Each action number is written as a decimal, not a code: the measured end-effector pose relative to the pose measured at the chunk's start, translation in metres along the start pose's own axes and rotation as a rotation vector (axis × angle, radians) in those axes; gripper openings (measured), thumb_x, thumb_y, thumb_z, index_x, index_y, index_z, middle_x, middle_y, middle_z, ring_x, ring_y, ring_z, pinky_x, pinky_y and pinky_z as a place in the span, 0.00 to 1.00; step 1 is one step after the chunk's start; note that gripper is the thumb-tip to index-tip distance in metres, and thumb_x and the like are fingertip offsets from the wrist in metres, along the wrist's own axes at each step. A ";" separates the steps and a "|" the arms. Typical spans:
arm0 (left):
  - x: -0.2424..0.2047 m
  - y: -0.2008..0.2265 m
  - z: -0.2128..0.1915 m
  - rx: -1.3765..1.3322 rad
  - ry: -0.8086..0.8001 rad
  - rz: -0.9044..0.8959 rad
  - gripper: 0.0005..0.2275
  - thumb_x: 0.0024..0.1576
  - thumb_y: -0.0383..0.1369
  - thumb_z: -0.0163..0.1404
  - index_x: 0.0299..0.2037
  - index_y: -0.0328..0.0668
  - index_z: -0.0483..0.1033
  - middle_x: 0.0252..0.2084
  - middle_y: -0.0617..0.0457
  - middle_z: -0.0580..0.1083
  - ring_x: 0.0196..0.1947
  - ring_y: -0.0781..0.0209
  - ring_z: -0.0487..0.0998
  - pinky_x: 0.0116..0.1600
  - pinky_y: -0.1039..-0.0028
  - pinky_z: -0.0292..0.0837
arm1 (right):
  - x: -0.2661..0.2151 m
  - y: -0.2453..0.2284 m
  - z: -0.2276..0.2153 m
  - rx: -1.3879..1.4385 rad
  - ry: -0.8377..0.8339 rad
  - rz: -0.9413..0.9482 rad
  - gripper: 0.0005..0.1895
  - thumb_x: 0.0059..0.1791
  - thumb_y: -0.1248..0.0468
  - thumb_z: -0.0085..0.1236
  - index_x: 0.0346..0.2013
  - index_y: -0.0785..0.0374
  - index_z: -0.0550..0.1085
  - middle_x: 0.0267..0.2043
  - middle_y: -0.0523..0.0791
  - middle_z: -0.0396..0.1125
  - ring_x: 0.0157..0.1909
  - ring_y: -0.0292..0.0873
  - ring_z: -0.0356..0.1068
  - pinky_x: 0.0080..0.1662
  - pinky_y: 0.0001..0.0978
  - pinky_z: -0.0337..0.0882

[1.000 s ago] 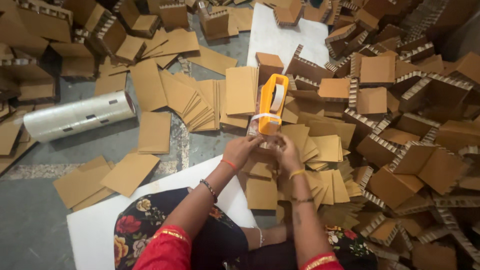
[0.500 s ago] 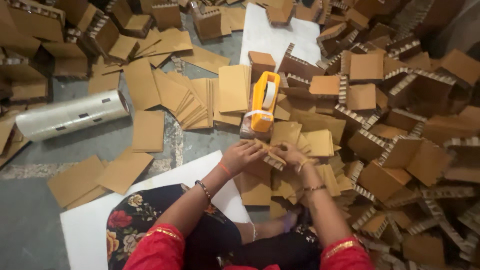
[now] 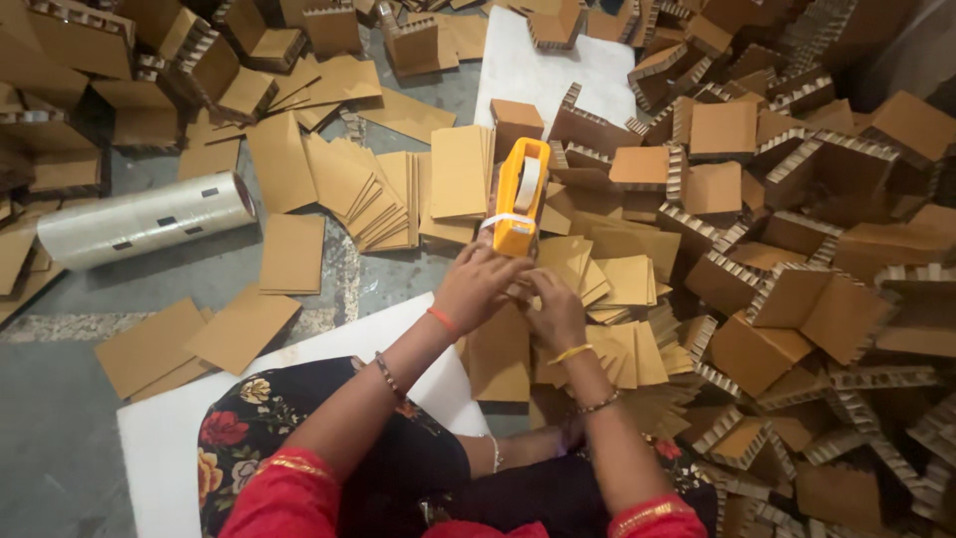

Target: The person sits on the floor surrounded by cardboard pieces and uses a tape dispenser to assemble small cardboard boxes. They repeatedly pick up flat cardboard pieces, fold them into box shapes, and secure the edges with tape.

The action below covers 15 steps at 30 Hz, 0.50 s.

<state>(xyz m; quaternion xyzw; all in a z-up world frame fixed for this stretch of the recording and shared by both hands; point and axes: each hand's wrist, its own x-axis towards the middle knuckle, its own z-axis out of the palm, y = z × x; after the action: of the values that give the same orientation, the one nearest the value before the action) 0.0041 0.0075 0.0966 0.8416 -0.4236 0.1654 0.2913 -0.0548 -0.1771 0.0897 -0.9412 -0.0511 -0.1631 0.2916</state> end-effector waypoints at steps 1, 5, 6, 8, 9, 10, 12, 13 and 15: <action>-0.001 -0.006 0.005 -0.032 -0.022 -0.084 0.28 0.46 0.34 0.60 0.59 0.55 0.70 0.51 0.52 0.75 0.57 0.50 0.72 0.66 0.55 0.61 | -0.003 0.004 0.011 0.111 0.006 0.110 0.22 0.41 0.58 0.67 0.48 0.57 0.78 0.47 0.47 0.75 0.44 0.48 0.75 0.45 0.39 0.75; -0.018 -0.045 0.048 -0.304 -0.167 -0.448 0.31 0.40 0.30 0.62 0.57 0.51 0.68 0.55 0.42 0.68 0.59 0.39 0.68 0.62 0.57 0.64 | -0.012 0.027 0.040 0.194 0.000 0.187 0.21 0.40 0.64 0.65 0.48 0.58 0.76 0.46 0.48 0.74 0.45 0.47 0.75 0.45 0.36 0.75; -0.026 -0.054 0.062 -0.407 -0.218 -0.548 0.31 0.40 0.27 0.61 0.58 0.50 0.67 0.56 0.40 0.67 0.60 0.38 0.67 0.62 0.60 0.66 | -0.012 0.034 0.044 0.180 0.022 0.130 0.21 0.41 0.61 0.68 0.47 0.59 0.76 0.44 0.49 0.73 0.44 0.48 0.74 0.45 0.37 0.74; -0.033 -0.066 0.094 -0.504 -0.090 -0.502 0.29 0.43 0.23 0.56 0.59 0.48 0.67 0.56 0.38 0.66 0.60 0.36 0.67 0.64 0.59 0.66 | -0.002 0.052 0.052 0.150 0.067 0.002 0.21 0.43 0.57 0.72 0.46 0.62 0.77 0.41 0.50 0.73 0.43 0.50 0.72 0.44 0.39 0.71; -0.035 -0.068 0.109 -0.554 -0.025 -0.481 0.28 0.45 0.21 0.54 0.59 0.47 0.67 0.56 0.37 0.66 0.60 0.35 0.68 0.64 0.59 0.66 | 0.010 0.066 0.058 0.438 0.088 0.184 0.20 0.47 0.54 0.66 0.49 0.60 0.75 0.42 0.46 0.72 0.42 0.43 0.72 0.42 0.35 0.72; -0.037 -0.070 0.120 -0.539 -0.001 -0.503 0.28 0.46 0.20 0.52 0.60 0.46 0.67 0.57 0.37 0.66 0.60 0.35 0.68 0.65 0.59 0.67 | 0.028 0.082 0.068 0.726 0.107 0.368 0.20 0.51 0.51 0.60 0.51 0.58 0.72 0.43 0.42 0.72 0.42 0.37 0.72 0.40 0.30 0.73; -0.044 -0.062 0.135 -0.514 0.037 -0.557 0.27 0.47 0.18 0.48 0.61 0.46 0.67 0.57 0.37 0.67 0.61 0.34 0.68 0.65 0.58 0.67 | 0.071 0.113 0.087 0.540 0.262 0.395 0.17 0.54 0.49 0.58 0.45 0.60 0.76 0.39 0.41 0.73 0.40 0.34 0.71 0.43 0.26 0.72; -0.044 -0.062 0.137 -0.522 0.054 -0.543 0.28 0.46 0.17 0.48 0.60 0.45 0.66 0.57 0.36 0.66 0.61 0.33 0.68 0.65 0.58 0.67 | 0.095 0.125 0.094 0.441 0.160 0.420 0.16 0.52 0.50 0.60 0.41 0.60 0.78 0.36 0.39 0.73 0.39 0.33 0.72 0.42 0.25 0.71; -0.043 -0.059 0.134 -0.540 0.084 -0.513 0.29 0.44 0.16 0.47 0.60 0.44 0.66 0.57 0.35 0.65 0.60 0.32 0.67 0.65 0.57 0.66 | 0.116 0.128 0.101 0.387 0.080 0.449 0.16 0.51 0.51 0.62 0.34 0.62 0.79 0.31 0.38 0.71 0.35 0.32 0.68 0.38 0.26 0.68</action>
<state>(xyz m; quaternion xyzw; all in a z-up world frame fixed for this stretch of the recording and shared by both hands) 0.0310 -0.0224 -0.0513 0.8057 -0.2148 0.0037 0.5521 0.1072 -0.2251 -0.0177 -0.8488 0.1398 -0.1185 0.4959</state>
